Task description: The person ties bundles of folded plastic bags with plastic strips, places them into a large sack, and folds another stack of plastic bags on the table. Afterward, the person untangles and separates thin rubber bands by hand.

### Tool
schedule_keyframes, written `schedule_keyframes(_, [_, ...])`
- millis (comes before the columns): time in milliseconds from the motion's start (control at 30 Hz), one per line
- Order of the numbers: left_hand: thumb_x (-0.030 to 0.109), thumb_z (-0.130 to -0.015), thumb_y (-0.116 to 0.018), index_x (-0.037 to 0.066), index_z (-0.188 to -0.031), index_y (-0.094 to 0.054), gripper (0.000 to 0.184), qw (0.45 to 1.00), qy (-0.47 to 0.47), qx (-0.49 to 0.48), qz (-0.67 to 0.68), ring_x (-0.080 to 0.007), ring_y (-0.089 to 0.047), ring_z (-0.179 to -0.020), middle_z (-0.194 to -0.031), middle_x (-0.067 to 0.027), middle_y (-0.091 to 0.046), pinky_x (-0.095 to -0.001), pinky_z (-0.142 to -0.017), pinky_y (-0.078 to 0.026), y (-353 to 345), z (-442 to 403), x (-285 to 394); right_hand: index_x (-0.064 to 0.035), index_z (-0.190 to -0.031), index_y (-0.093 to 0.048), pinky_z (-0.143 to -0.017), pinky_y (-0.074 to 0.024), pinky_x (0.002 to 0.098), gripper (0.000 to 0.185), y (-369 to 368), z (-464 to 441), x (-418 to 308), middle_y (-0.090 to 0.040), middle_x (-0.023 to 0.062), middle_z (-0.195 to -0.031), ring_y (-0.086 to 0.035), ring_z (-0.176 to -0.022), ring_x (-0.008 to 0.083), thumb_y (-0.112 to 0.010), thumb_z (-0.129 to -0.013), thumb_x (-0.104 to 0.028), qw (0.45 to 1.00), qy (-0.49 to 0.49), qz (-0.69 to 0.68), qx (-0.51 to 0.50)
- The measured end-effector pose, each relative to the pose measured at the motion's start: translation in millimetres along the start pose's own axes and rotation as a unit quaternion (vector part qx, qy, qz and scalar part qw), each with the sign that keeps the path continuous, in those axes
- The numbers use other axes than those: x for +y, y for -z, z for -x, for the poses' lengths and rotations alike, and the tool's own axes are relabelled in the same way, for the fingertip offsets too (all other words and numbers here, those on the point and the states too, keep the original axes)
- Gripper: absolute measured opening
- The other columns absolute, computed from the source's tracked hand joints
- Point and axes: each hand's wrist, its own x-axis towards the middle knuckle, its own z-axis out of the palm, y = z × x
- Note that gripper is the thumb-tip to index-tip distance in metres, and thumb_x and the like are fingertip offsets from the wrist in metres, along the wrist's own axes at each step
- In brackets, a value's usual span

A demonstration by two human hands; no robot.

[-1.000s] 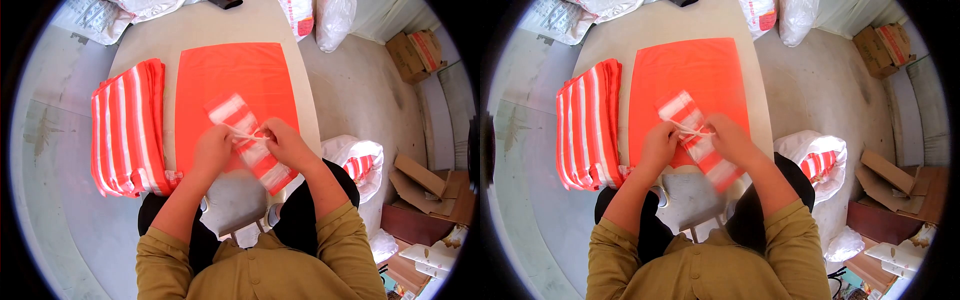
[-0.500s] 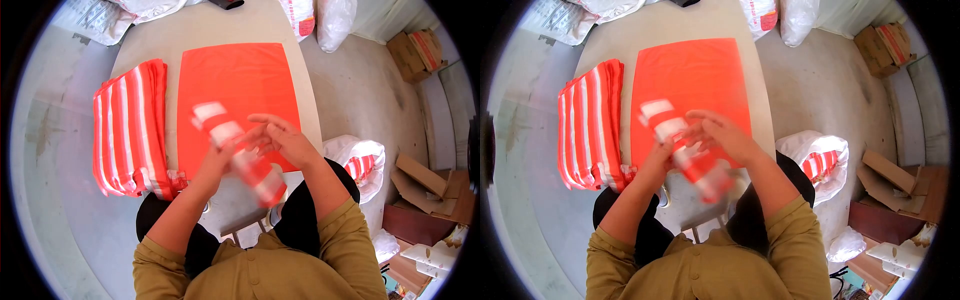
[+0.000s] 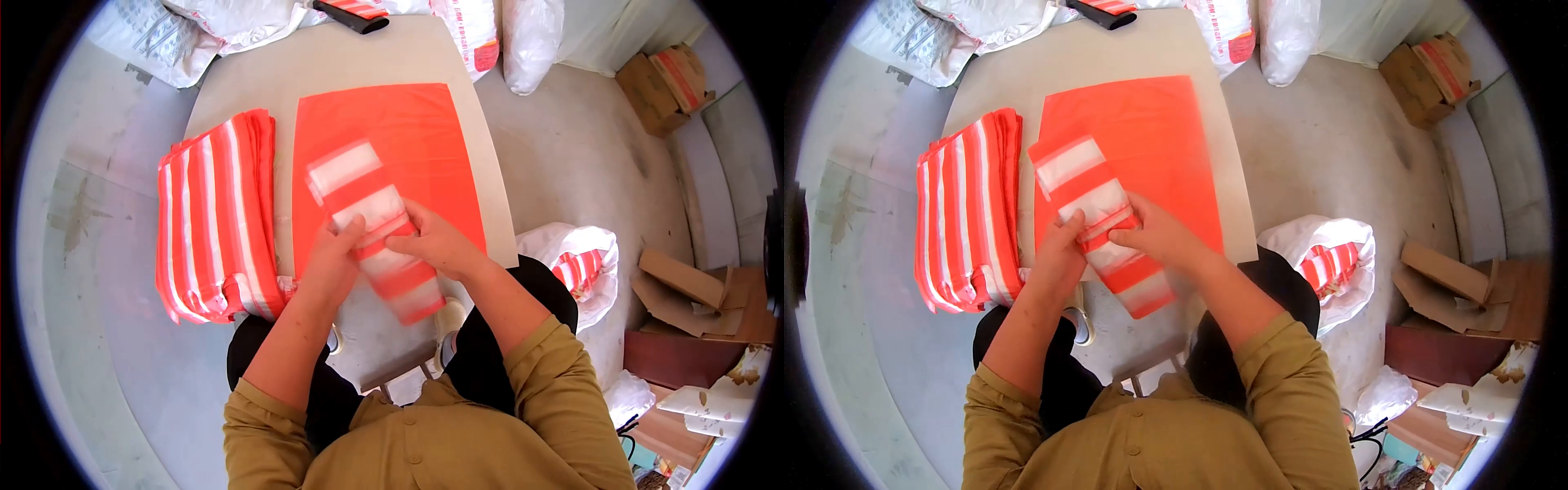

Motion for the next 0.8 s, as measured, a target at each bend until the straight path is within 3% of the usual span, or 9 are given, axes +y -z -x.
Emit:
schedule_keyframes(200, [0.008,-0.099,-0.055,0.003,-0.136,-0.046,0.039,0.997,-0.065,0.049,0.011,-0.0236,-0.059,-0.116,-0.129,-0.0114,-0.059,-0.0416,-0.103,-0.048,-15,-3,15,-0.0013,-0.142,-0.044,-0.102,-0.0457,0.0339,0.064,-12,14,-8,-0.059,0.0089,-0.131,-0.056,-0.120,0.0164,-0.072,-0.085,-0.010,0.999,0.001,0.031,0.022])
schedule_keyframes(300, [0.008,-0.099,-0.055,0.004,-0.135,-0.048,0.037,0.991,-0.125,-0.036,0.031,-0.0247,-0.058,-0.118,-0.130,-0.0109,-0.058,-0.0429,-0.104,-0.047,-3,-16,21,-0.0022,-0.139,-0.047,-0.102,-0.0451,0.0336,0.061,-9,22,-13,-0.059,0.0083,-0.130,-0.056,-0.120,0.0167,-0.072,-0.083,-0.009,0.996,0.025,0.074,0.045])
schedule_keyframes(367, [0.020,-0.102,-0.053,0.006,-0.142,-0.043,0.044,0.976,-0.137,-0.155,0.074,-0.0247,-0.051,-0.129,-0.139,-0.0105,-0.054,-0.0440,-0.110,-0.040,17,-24,34,-0.0031,-0.135,-0.051,-0.102,-0.0442,0.0331,0.057,-10,43,-42,-0.060,0.0065,-0.127,-0.056,-0.119,0.0160,-0.073,-0.083,-0.010,0.977,0.052,0.183,0.098])
schedule_keyframes(433, [0.033,-0.103,-0.049,0.007,-0.152,-0.031,0.058,0.972,-0.173,-0.159,-0.016,-0.0265,-0.041,-0.139,-0.151,-0.0137,-0.041,-0.0408,-0.114,-0.035,-1,-13,49,-0.0025,-0.135,-0.050,-0.102,-0.0438,0.0317,0.055,4,66,-67,-0.060,0.0047,-0.123,-0.055,-0.117,0.0135,-0.070,-0.084,-0.003,0.973,0.127,0.173,0.080])
schedule_keyframes(500, [0.039,-0.103,-0.049,0.006,-0.152,-0.032,0.061,0.980,-0.135,-0.110,-0.099,-0.0276,-0.039,-0.141,-0.152,-0.0156,-0.040,-0.0398,-0.115,-0.033,11,-20,48,-0.0033,-0.138,-0.048,-0.101,-0.0452,0.0299,0.057,31,89,-79,-0.059,0.0029,-0.127,-0.054,-0.118,0.0114,-0.069,-0.085,0.002,0.972,0.214,0.035,0.090])
schedule_keyframes(567, [0.031,-0.101,-0.052,0.006,-0.150,-0.035,0.058,0.967,-0.080,-0.102,-0.218,-0.0283,-0.038,-0.142,-0.152,-0.0145,-0.040,-0.0407,-0.115,-0.032,23,-25,29,-0.0044,-0.139,-0.047,-0.100,-0.0469,0.0313,0.060,64,128,-94,-0.060,0.0027,-0.128,-0.055,-0.118,0.0121,-0.071,-0.085,0.002,0.940,0.298,0.022,0.165])
schedule_keyframes(667, [0.019,-0.093,-0.059,0.004,-0.146,-0.041,0.058,0.785,-0.142,-0.104,-0.594,-0.0317,-0.036,-0.143,-0.154,-0.0150,-0.038,-0.0425,-0.116,-0.031,57,-36,-24,-0.0057,-0.138,-0.048,-0.097,-0.0506,0.0361,0.055,124,206,-101,-0.062,0.0044,-0.126,-0.060,-0.114,0.0171,-0.070,-0.087,-0.002,0.869,0.374,0.018,0.322])
schedule_keyframes(767, [0.011,-0.082,-0.065,0.003,-0.141,-0.046,0.062,0.552,-0.247,-0.085,-0.792,-0.0356,-0.035,-0.143,-0.155,-0.0167,-0.036,-0.0446,-0.116,-0.031,36,-15,-53,-0.0053,-0.135,-0.050,-0.095,-0.0526,0.0381,0.045,192,271,-71,-0.063,0.0075,-0.123,-0.063,-0.110,0.0211,-0.063,-0.092,-0.005,0.789,0.403,0.028,0.462])
schedule_keyframes(800, [0.012,-0.081,-0.066,0.002,-0.140,-0.047,0.063,0.551,-0.246,-0.092,-0.792,-0.0366,-0.034,-0.143,-0.154,-0.0175,-0.036,-0.0448,-0.116,-0.031,30,-12,-56,-0.0049,-0.134,-0.050,-0.095,-0.0528,0.0383,0.042,202,283,-63,-0.063,0.0082,-0.122,-0.063,-0.109,0.0217,-0.061,-0.093,-0.004,0.776,0.429,-0.002,0.463])
